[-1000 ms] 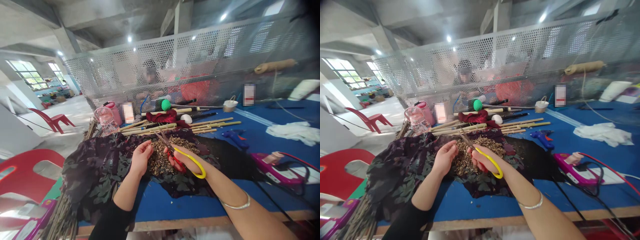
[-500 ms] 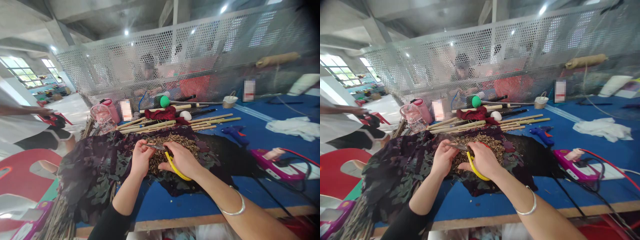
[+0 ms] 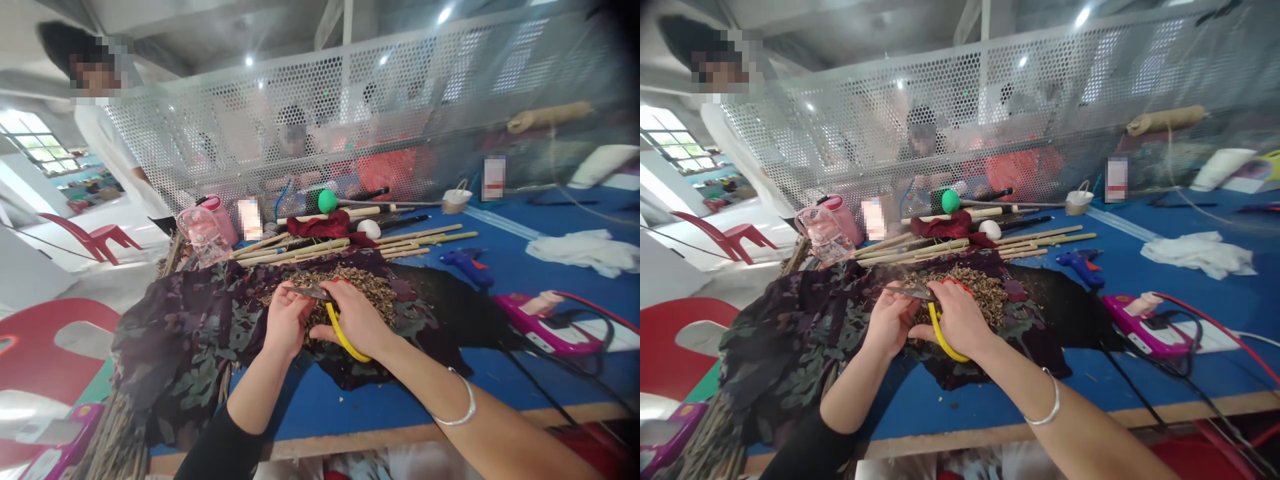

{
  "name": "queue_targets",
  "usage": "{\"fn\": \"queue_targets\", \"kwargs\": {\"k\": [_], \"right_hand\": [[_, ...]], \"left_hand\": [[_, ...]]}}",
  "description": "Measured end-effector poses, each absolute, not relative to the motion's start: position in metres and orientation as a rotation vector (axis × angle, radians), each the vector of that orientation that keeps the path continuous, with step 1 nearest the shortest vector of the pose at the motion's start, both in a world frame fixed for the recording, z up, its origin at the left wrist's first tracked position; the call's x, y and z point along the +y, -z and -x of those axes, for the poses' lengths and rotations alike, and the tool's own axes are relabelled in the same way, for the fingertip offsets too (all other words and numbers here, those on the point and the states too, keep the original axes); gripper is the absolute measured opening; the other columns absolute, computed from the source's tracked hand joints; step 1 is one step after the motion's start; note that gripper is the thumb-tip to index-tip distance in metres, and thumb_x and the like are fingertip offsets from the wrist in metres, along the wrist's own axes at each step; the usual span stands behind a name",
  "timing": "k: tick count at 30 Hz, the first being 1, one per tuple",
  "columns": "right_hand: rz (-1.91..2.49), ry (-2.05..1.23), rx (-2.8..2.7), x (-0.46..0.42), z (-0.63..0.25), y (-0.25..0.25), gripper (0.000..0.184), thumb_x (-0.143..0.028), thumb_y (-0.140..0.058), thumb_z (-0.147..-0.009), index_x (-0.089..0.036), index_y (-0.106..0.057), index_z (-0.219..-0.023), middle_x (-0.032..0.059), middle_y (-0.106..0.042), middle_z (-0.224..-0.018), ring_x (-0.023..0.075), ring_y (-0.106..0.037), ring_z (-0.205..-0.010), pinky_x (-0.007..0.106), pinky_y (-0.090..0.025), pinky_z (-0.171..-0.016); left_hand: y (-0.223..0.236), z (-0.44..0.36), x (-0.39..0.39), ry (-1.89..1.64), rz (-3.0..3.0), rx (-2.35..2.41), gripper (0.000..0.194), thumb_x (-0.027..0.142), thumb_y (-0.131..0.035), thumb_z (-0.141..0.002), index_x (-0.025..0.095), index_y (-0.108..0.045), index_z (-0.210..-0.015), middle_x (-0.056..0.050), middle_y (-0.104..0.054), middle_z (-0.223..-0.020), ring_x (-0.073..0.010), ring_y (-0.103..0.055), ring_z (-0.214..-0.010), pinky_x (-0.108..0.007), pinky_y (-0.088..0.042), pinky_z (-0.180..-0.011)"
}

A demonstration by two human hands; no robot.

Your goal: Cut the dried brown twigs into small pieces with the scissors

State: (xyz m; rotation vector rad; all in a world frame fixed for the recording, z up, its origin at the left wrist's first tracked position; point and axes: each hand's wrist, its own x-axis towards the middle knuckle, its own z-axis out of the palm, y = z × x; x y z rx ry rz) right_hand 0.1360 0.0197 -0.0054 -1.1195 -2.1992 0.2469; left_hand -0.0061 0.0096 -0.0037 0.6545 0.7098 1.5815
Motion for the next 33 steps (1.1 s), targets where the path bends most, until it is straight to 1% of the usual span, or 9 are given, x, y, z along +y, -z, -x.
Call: {"fn": "queue_targets", "kwargs": {"k": [4, 9, 13, 19, 23, 28, 33], "right_hand": [[1.143, -0.217, -2.19, 0.019, -0.135, 0.006, 0.075, -0.063, -0.064, -0.064, -0.014, -0.046, -0.118, 0.0127, -0.054, -0.098, 0.0293, -0.053, -0.093, 0.044, -0.044, -0.081], [1.171, -0.263, -2.152, 0.018, -0.134, 0.01, 0.074, -0.063, -0.065, -0.062, -0.015, -0.048, -0.117, 0.0109, -0.056, -0.095, 0.0268, -0.057, -0.086, 0.04, -0.047, -0.076], [1.209, -0.327, -2.123, 0.016, -0.133, 0.01, 0.069, -0.061, -0.066, -0.063, -0.017, -0.05, -0.114, 0.0104, -0.059, -0.096, 0.0263, -0.059, -0.088, 0.038, -0.047, -0.077], [1.208, -0.314, -2.127, 0.018, -0.133, 0.015, 0.071, -0.063, -0.067, -0.06, -0.018, -0.051, -0.112, 0.0111, -0.062, -0.099, 0.0264, -0.06, -0.093, 0.036, -0.046, -0.081], [1.236, -0.278, -2.141, 0.02, -0.133, 0.018, 0.067, -0.064, -0.065, -0.063, -0.018, -0.051, -0.111, 0.0109, -0.062, -0.097, 0.026, -0.061, -0.092, 0.035, -0.046, -0.08], [1.249, -0.291, -2.175, 0.019, -0.132, 0.018, 0.055, -0.062, -0.059, -0.07, -0.019, -0.053, -0.104, 0.0077, -0.064, -0.088, 0.0218, -0.062, -0.079, 0.03, -0.046, -0.07], [1.294, -0.395, -2.181, 0.019, -0.133, 0.009, 0.046, -0.06, -0.057, -0.073, -0.022, -0.056, -0.098, 0.0023, -0.061, -0.069, 0.0184, -0.058, -0.061, 0.025, -0.039, -0.054]], "left_hand": [[0.004, 0.003, 0.008, -1.594, -0.637, 0.711, 0.036, 0.014, -0.074, -0.059, 0.019, -0.045, -0.079, 0.006, -0.058, -0.067, -0.0073, -0.059, -0.067, -0.022, -0.047, -0.072], [0.001, 0.0, 0.005, -1.613, -0.691, 0.733, 0.033, 0.018, -0.073, -0.062, 0.02, -0.045, -0.08, 0.005, -0.057, -0.071, -0.0077, -0.059, -0.068, -0.023, -0.046, -0.073], [0.001, 0.001, 0.005, -1.668, -0.809, 0.793, 0.03, 0.023, -0.071, -0.066, 0.02, -0.044, -0.078, 0.003, -0.057, -0.076, -0.008, -0.057, -0.069, -0.022, -0.045, -0.07], [0.006, 0.004, 0.008, -1.732, -0.86, 0.843, 0.03, 0.022, -0.07, -0.067, 0.019, -0.041, -0.075, 0.006, -0.048, -0.066, -0.0042, -0.047, -0.056, -0.017, -0.039, -0.059], [0.009, 0.006, 0.01, -1.751, -0.875, 0.87, 0.028, 0.019, -0.068, -0.068, 0.019, -0.041, -0.076, 0.006, -0.048, -0.067, -0.0037, -0.045, -0.056, -0.017, -0.038, -0.06], [0.005, 0.008, 0.009, -1.765, -0.943, 0.931, 0.029, 0.018, -0.066, -0.068, 0.02, -0.039, -0.077, 0.005, -0.049, -0.069, -0.006, -0.05, -0.064, -0.019, -0.04, -0.067], [0.009, 0.02, 0.017, -1.71, -1.071, 1.118, 0.025, 0.017, -0.063, -0.066, 0.02, -0.04, -0.074, 0.005, -0.052, -0.067, -0.0081, -0.05, -0.062, -0.02, -0.039, -0.064]]}}
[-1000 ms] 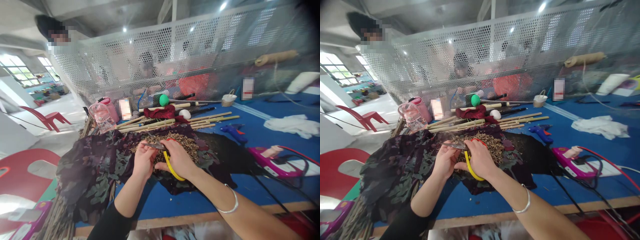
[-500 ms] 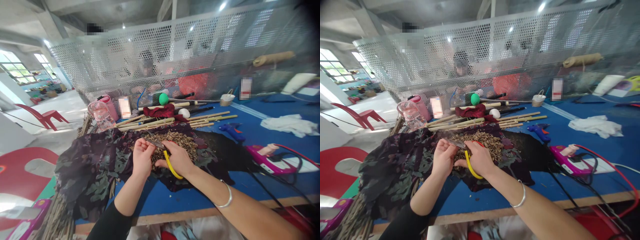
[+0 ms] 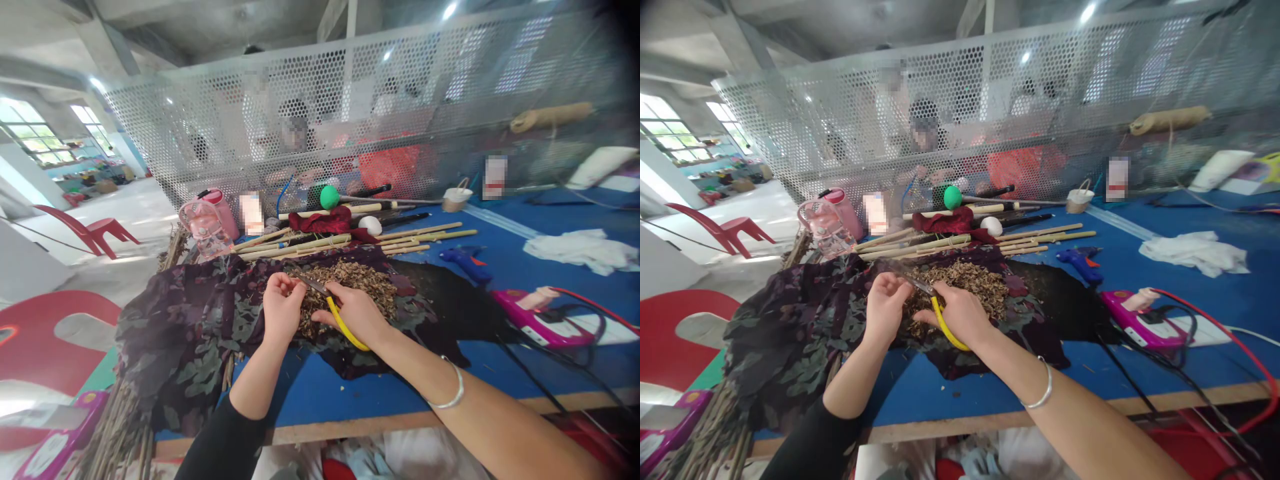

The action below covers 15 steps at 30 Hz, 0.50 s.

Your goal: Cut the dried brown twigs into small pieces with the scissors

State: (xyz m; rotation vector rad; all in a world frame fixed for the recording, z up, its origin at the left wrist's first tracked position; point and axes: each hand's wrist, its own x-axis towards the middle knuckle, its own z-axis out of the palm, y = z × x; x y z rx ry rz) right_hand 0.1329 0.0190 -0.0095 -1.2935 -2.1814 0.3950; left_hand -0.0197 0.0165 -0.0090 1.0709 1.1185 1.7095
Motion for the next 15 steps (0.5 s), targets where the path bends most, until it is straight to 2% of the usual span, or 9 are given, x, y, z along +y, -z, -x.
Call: {"fn": "queue_targets", "kwargs": {"k": [3, 5, 7, 9, 11, 15], "right_hand": [[1.245, -0.586, -2.169, 0.021, -0.139, 0.002, 0.046, -0.06, -0.057, -0.073, -0.021, -0.056, -0.098, 0.0001, -0.056, -0.06, 0.0164, -0.053, -0.055, 0.025, -0.038, -0.053], [1.147, -0.788, -2.141, 0.024, -0.146, -0.002, 0.046, -0.062, -0.055, -0.073, -0.02, -0.057, -0.091, 0.0003, -0.055, -0.063, 0.0144, -0.051, -0.056, 0.025, -0.04, -0.054], [1.1, -1.136, -2.056, 0.029, -0.153, -0.003, 0.05, -0.067, -0.046, -0.075, -0.019, -0.056, -0.083, -0.0023, -0.048, -0.061, 0.0101, -0.043, -0.049, 0.022, -0.038, -0.047], [1.133, -1.6, -1.849, 0.034, -0.16, -0.002, 0.059, -0.074, -0.031, -0.077, -0.02, -0.053, -0.088, -0.0067, -0.037, -0.055, 0.0061, -0.029, -0.039, 0.019, -0.032, -0.036], [1.112, -1.936, -1.639, 0.039, -0.166, 0.0, 0.066, -0.078, -0.022, -0.075, -0.021, -0.05, -0.092, -0.0086, -0.033, -0.053, 0.0045, -0.023, -0.035, 0.017, -0.03, -0.032], [0.999, -2.058, -1.486, 0.044, -0.17, -0.001, 0.068, -0.081, -0.022, -0.072, -0.022, -0.048, -0.093, -0.0093, -0.034, -0.052, 0.0041, -0.024, -0.034, 0.016, -0.033, -0.031]], "left_hand": [[0.019, 0.034, 0.027, -1.7, -1.111, 1.302, 0.017, 0.015, -0.061, -0.065, 0.02, -0.047, -0.073, 0.006, -0.05, -0.062, -0.0087, -0.046, -0.055, -0.021, -0.036, -0.06], [0.025, 0.043, 0.033, -1.684, -1.135, 1.409, 0.012, 0.015, -0.06, -0.065, 0.02, -0.051, -0.072, 0.006, -0.048, -0.057, -0.0093, -0.043, -0.051, -0.022, -0.035, -0.058], [0.028, 0.05, 0.036, -1.649, -1.205, 1.528, 0.008, 0.016, -0.061, -0.065, 0.02, -0.056, -0.071, 0.006, -0.048, -0.054, -0.0106, -0.041, -0.05, -0.023, -0.033, -0.058], [0.028, 0.051, 0.038, -1.617, -1.343, 1.628, 0.008, 0.019, -0.062, -0.067, 0.02, -0.062, -0.074, 0.003, -0.052, -0.056, -0.013, -0.044, -0.054, -0.025, -0.034, -0.062], [0.026, 0.049, 0.038, -1.547, -1.581, 1.656, 0.009, 0.02, -0.064, -0.068, 0.021, -0.066, -0.077, -0.001, -0.057, -0.065, -0.0163, -0.049, -0.064, -0.028, -0.036, -0.068], [0.025, 0.037, 0.04, -1.17, -2.107, 1.671, 0.012, 0.02, -0.062, -0.072, 0.024, -0.071, -0.078, -0.007, -0.059, -0.077, -0.0222, -0.049, -0.079, -0.033, -0.037, -0.076]]}}
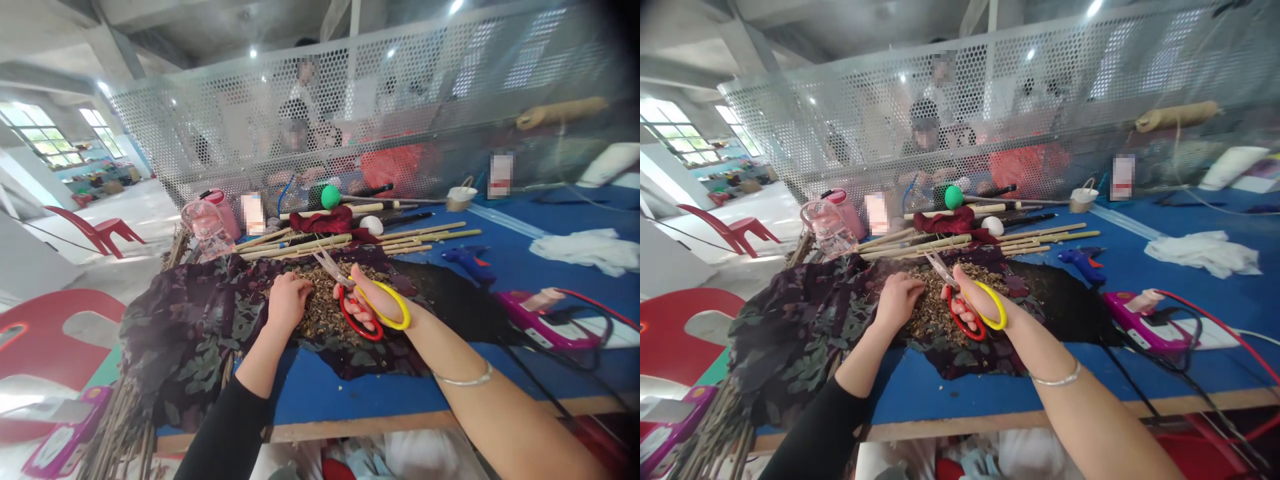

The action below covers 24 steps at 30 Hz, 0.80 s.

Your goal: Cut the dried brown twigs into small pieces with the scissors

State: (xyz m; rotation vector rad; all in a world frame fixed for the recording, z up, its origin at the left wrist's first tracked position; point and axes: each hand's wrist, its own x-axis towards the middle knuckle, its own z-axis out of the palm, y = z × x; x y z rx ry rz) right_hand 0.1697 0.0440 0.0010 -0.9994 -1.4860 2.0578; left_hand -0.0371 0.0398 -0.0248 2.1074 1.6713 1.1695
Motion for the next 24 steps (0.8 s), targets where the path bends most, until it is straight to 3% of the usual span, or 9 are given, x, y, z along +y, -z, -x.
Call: {"fn": "queue_targets", "kwargs": {"k": [4, 8, 12, 16, 20, 24], "right_hand": [[0.958, -2.009, -1.482, 0.042, -0.169, -0.003, 0.066, -0.081, -0.026, -0.071, -0.022, -0.048, -0.093, -0.0097, -0.034, -0.052, 0.0039, -0.025, -0.034, 0.016, -0.034, -0.031], [0.943, -1.936, -1.492, 0.04, -0.168, -0.003, 0.064, -0.079, -0.031, -0.071, -0.022, -0.048, -0.093, -0.0098, -0.034, -0.053, 0.0039, -0.026, -0.035, 0.016, -0.034, -0.032], [0.948, -1.894, -1.494, 0.04, -0.169, -0.002, 0.062, -0.078, -0.03, -0.073, -0.022, -0.047, -0.092, -0.0096, -0.033, -0.054, 0.0042, -0.025, -0.035, 0.016, -0.033, -0.033], [0.928, -1.774, -1.603, 0.037, -0.168, -0.005, 0.058, -0.076, -0.034, -0.075, -0.022, -0.046, -0.092, -0.009, -0.032, -0.057, 0.0042, -0.022, -0.037, 0.017, -0.026, -0.033], [0.926, -1.318, -1.909, 0.027, -0.159, -0.011, 0.059, -0.073, -0.042, -0.073, -0.021, -0.047, -0.099, -0.0055, -0.04, -0.062, 0.0079, -0.035, -0.046, 0.022, -0.033, -0.043], [1.125, -0.69, -2.097, 0.017, -0.145, -0.009, 0.061, -0.062, -0.06, -0.068, -0.02, -0.048, -0.111, 0.0057, -0.056, -0.089, 0.02, -0.055, -0.077, 0.032, -0.044, -0.07]], "left_hand": [[0.029, 0.029, 0.043, -0.871, -2.312, 1.829, 0.021, 0.018, -0.061, -0.072, 0.025, -0.072, -0.089, -0.009, -0.058, -0.084, -0.0245, -0.049, -0.085, -0.035, -0.037, -0.075], [0.031, 0.028, 0.045, -0.808, -2.335, 1.88, 0.018, 0.019, -0.059, -0.075, 0.025, -0.072, -0.084, -0.009, -0.059, -0.083, -0.0237, -0.049, -0.084, -0.035, -0.037, -0.076], [0.025, 0.032, 0.04, -0.958, -2.22, 1.862, 0.012, 0.023, -0.058, -0.077, 0.023, -0.07, -0.076, -0.008, -0.06, -0.081, -0.0235, -0.05, -0.083, -0.036, -0.037, -0.077], [0.018, 0.035, 0.031, -1.329, -1.855, 1.779, 0.012, 0.028, -0.058, -0.077, 0.02, -0.067, -0.076, -0.006, -0.062, -0.083, -0.0203, -0.052, -0.082, -0.032, -0.037, -0.077], [0.01, 0.028, 0.022, -1.496, -1.129, 1.327, 0.024, 0.041, -0.063, -0.073, 0.017, -0.064, -0.076, 0.001, -0.055, -0.065, -0.0094, -0.045, -0.057, -0.022, -0.036, -0.057], [0.003, 0.016, 0.015, -1.476, -0.725, 0.887, 0.027, 0.037, -0.073, -0.064, 0.015, -0.058, -0.069, 0.004, -0.048, -0.059, -0.0052, -0.04, -0.052, -0.017, -0.031, -0.048]]}}
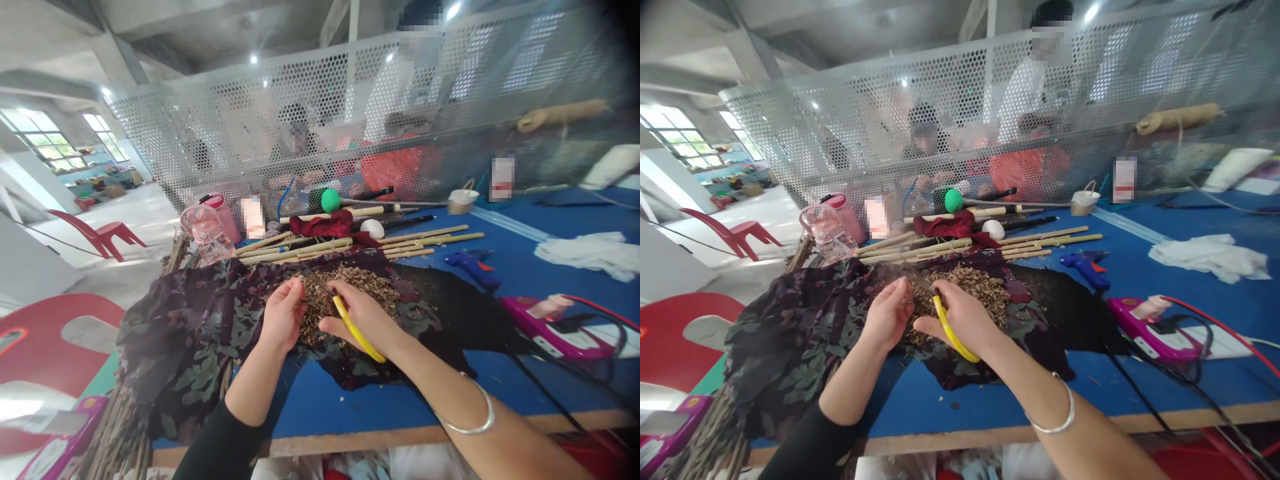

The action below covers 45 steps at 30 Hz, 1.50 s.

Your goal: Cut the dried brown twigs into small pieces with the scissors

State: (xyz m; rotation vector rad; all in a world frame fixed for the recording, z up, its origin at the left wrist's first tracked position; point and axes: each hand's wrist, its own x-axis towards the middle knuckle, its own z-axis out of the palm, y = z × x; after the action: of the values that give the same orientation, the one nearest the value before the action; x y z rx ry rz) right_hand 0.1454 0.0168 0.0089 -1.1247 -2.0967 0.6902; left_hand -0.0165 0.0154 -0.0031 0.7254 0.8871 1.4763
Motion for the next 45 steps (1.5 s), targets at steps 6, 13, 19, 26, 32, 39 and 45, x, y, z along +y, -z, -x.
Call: {"fn": "queue_targets", "kwargs": {"k": [6, 13, 19, 26, 32, 39, 45], "right_hand": [[1.174, -0.313, -2.15, 0.011, -0.134, -0.001, 0.067, -0.056, -0.067, -0.066, -0.016, -0.046, -0.115, 0.0129, -0.053, -0.103, 0.0276, -0.053, -0.094, 0.041, -0.043, -0.082], [1.167, -0.198, -2.128, 0.012, -0.13, 0.005, 0.071, -0.058, -0.065, -0.066, -0.015, -0.044, -0.118, 0.013, -0.052, -0.099, 0.029, -0.052, -0.092, 0.044, -0.043, -0.081], [1.106, -0.258, -2.134, 0.013, -0.128, 0.007, 0.069, -0.056, -0.065, -0.067, -0.017, -0.042, -0.118, 0.0124, -0.052, -0.102, 0.0284, -0.051, -0.095, 0.043, -0.042, -0.084], [1.108, -0.267, -2.133, 0.013, -0.129, 0.005, 0.071, -0.055, -0.068, -0.064, -0.015, -0.043, -0.118, 0.0129, -0.052, -0.102, 0.0283, -0.05, -0.095, 0.044, -0.041, -0.086], [1.155, -0.202, -2.139, 0.012, -0.129, 0.004, 0.077, -0.059, -0.069, -0.061, -0.015, -0.044, -0.119, 0.0125, -0.052, -0.098, 0.0283, -0.052, -0.09, 0.042, -0.043, -0.08], [1.155, -0.309, -2.122, 0.01, -0.131, 0.002, 0.063, -0.058, -0.068, -0.063, -0.018, -0.051, -0.11, 0.0087, -0.057, -0.091, 0.0246, -0.057, -0.084, 0.036, -0.046, -0.074], [1.139, -0.371, -2.092, 0.011, -0.13, 0.008, 0.059, -0.053, -0.068, -0.066, -0.018, -0.052, -0.11, 0.0093, -0.06, -0.098, 0.025, -0.059, -0.091, 0.036, -0.046, -0.08]], "left_hand": [[0.003, 0.007, 0.009, -1.477, -0.603, 0.767, 0.024, 0.029, -0.075, -0.063, 0.015, -0.06, -0.075, 0.004, -0.053, -0.063, -0.0047, -0.046, -0.055, -0.016, -0.036, -0.051], [0.004, -0.001, 0.004, -1.489, -0.599, 0.744, 0.022, 0.027, -0.074, -0.065, 0.015, -0.06, -0.075, 0.004, -0.056, -0.063, -0.0042, -0.047, -0.052, -0.016, -0.039, -0.053], [0.007, 0.001, 0.007, -1.476, -0.516, 0.686, 0.021, 0.024, -0.074, -0.064, 0.015, -0.06, -0.077, 0.003, -0.059, -0.068, -0.0045, -0.05, -0.054, -0.017, -0.04, -0.054], [0.009, -0.002, 0.006, -1.452, -0.579, 0.668, 0.021, 0.023, -0.073, -0.064, 0.015, -0.06, -0.079, 0.001, -0.062, -0.073, -0.007, -0.054, -0.061, -0.019, -0.041, -0.059], [0.008, -0.006, 0.003, -1.49, -0.594, 0.656, 0.02, 0.023, -0.073, -0.065, 0.017, -0.06, -0.078, 0.002, -0.064, -0.075, -0.008, -0.057, -0.065, -0.021, -0.042, -0.065], [0.004, -0.005, 0.002, -1.554, -0.668, 0.672, 0.019, 0.028, -0.072, -0.066, 0.016, -0.062, -0.077, 0.001, -0.064, -0.073, -0.0086, -0.057, -0.066, -0.021, -0.043, -0.068], [0.004, -0.006, 0.003, -1.583, -0.7, 0.678, 0.018, 0.029, -0.072, -0.066, 0.016, -0.062, -0.074, 0.002, -0.062, -0.07, -0.008, -0.055, -0.065, -0.02, -0.043, -0.067]]}}
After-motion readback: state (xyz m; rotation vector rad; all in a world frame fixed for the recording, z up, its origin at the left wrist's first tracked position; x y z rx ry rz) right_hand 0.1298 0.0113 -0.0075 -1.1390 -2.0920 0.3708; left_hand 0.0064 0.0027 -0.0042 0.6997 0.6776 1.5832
